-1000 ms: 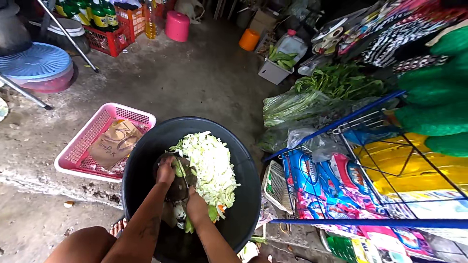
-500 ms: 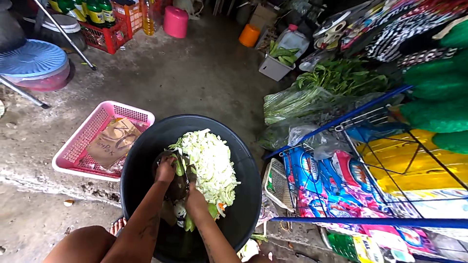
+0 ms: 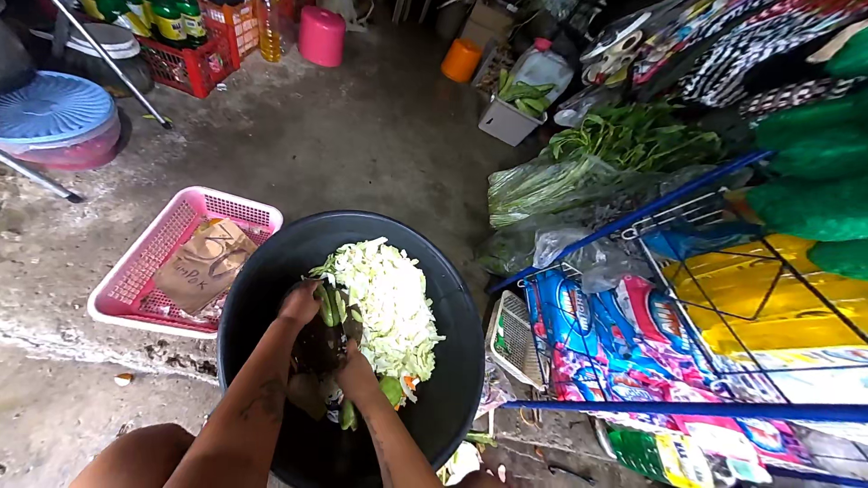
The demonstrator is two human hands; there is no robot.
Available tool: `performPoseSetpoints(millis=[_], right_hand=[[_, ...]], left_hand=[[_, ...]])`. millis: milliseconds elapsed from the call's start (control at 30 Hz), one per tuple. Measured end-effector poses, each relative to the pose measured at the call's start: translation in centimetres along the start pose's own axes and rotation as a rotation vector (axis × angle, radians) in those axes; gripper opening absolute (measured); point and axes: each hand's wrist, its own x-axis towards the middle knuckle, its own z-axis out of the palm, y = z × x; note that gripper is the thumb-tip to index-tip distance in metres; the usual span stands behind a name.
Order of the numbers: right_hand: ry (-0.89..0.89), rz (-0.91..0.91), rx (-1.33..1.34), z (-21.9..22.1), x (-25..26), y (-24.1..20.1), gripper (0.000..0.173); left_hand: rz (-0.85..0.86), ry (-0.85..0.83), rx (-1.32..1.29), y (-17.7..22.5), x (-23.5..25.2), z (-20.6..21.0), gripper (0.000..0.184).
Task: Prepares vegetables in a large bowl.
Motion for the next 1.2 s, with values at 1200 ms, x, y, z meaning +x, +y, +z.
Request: performPoseSetpoints(millis=[1200], right_hand=[[-0.077, -0.008, 0.371, -0.6, 1.0, 1.5, 0.044]], left_hand=[[0.094, 0.149, 0.046, -0.3, -1.7, 1.4, 0.024]])
